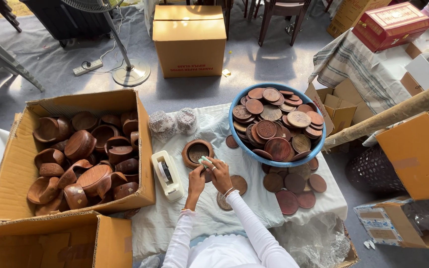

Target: The person sits at a table and uses a green cloth to polish small, round wooden items. They pick up each item from a blue bowl, rub it with the cloth, and place it on the table. The person also handles a small wooden bowl during the process.

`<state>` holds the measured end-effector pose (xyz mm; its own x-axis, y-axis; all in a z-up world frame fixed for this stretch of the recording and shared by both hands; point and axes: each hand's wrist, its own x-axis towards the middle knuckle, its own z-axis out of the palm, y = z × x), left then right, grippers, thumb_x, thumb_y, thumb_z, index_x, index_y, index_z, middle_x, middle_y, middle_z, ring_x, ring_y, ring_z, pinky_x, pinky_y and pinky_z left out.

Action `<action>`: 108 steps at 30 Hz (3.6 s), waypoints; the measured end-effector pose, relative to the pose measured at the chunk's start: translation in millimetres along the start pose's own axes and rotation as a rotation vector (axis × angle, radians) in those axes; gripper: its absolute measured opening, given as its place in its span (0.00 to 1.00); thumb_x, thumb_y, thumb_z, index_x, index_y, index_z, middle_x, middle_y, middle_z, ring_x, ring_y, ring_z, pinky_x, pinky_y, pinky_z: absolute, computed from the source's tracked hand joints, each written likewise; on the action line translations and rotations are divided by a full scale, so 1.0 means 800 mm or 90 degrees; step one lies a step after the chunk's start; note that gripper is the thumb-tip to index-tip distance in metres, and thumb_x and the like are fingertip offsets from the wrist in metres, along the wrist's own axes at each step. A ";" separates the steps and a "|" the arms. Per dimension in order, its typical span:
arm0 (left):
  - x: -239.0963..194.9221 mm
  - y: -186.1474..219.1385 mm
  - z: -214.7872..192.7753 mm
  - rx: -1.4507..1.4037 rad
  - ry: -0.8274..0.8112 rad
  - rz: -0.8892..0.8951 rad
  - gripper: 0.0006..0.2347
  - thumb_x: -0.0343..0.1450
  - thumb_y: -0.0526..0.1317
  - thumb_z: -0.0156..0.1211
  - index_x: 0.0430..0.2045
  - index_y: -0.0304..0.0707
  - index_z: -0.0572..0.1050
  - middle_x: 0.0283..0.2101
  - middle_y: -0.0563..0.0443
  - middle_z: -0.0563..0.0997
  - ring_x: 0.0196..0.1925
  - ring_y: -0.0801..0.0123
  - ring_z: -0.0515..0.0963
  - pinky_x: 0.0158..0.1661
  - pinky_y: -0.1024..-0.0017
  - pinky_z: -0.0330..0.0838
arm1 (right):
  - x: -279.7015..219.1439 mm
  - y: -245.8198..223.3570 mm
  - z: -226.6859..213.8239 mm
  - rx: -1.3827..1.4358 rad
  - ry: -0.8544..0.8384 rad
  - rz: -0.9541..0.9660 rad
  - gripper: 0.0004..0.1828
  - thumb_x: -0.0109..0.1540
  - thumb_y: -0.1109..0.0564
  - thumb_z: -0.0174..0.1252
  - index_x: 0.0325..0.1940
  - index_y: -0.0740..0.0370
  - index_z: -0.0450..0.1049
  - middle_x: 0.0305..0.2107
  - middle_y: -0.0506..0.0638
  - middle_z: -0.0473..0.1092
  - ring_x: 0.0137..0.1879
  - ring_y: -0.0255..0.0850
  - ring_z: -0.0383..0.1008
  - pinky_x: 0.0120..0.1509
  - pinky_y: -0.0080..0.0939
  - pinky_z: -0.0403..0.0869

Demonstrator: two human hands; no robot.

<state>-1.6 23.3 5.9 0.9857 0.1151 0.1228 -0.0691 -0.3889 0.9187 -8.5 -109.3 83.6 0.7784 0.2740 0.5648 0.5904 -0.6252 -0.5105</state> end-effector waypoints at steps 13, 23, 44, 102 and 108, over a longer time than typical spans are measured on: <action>0.008 -0.027 0.011 -0.452 0.125 -0.206 0.13 0.74 0.39 0.61 0.52 0.32 0.77 0.43 0.53 0.84 0.40 0.76 0.80 0.37 0.75 0.76 | -0.052 0.074 0.113 0.505 0.210 0.471 0.22 0.70 0.49 0.54 0.60 0.69 0.76 0.47 0.51 0.78 0.51 0.34 0.75 0.56 0.35 0.73; 0.028 -0.027 0.006 -0.268 0.127 -0.136 0.09 0.74 0.41 0.62 0.41 0.32 0.79 0.37 0.49 0.85 0.38 0.72 0.83 0.38 0.72 0.77 | -0.051 0.080 0.069 0.294 0.148 0.506 0.21 0.69 0.49 0.55 0.62 0.64 0.73 0.51 0.55 0.77 0.56 0.44 0.77 0.59 0.41 0.73; 0.010 -0.046 0.074 -0.648 0.219 -0.326 0.13 0.72 0.39 0.64 0.48 0.31 0.78 0.44 0.49 0.84 0.40 0.67 0.83 0.39 0.66 0.81 | -0.024 0.074 0.045 0.460 0.161 0.459 0.20 0.70 0.52 0.55 0.63 0.63 0.76 0.52 0.54 0.79 0.56 0.35 0.76 0.60 0.35 0.73; 0.018 -0.059 0.042 -0.349 0.101 -0.139 0.06 0.72 0.33 0.65 0.41 0.34 0.83 0.36 0.55 0.85 0.38 0.78 0.80 0.42 0.80 0.73 | -0.050 0.085 0.034 0.856 -0.004 0.521 0.24 0.67 0.61 0.60 0.68 0.66 0.73 0.51 0.49 0.76 0.50 0.33 0.73 0.55 0.34 0.72; 0.021 -0.128 0.101 -0.628 0.257 -0.181 0.13 0.77 0.31 0.59 0.56 0.36 0.74 0.49 0.49 0.77 0.46 0.75 0.75 0.48 0.77 0.72 | -0.050 0.071 0.060 0.593 0.197 0.436 0.26 0.67 0.57 0.58 0.70 0.65 0.68 0.62 0.51 0.71 0.64 0.35 0.70 0.68 0.34 0.67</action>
<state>34.2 -9.2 -116.3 0.8750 0.4445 -0.1920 -0.1173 0.5794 0.8066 4.3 -120.9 1.3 0.9823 -0.1774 0.0601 0.1010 0.2317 -0.9675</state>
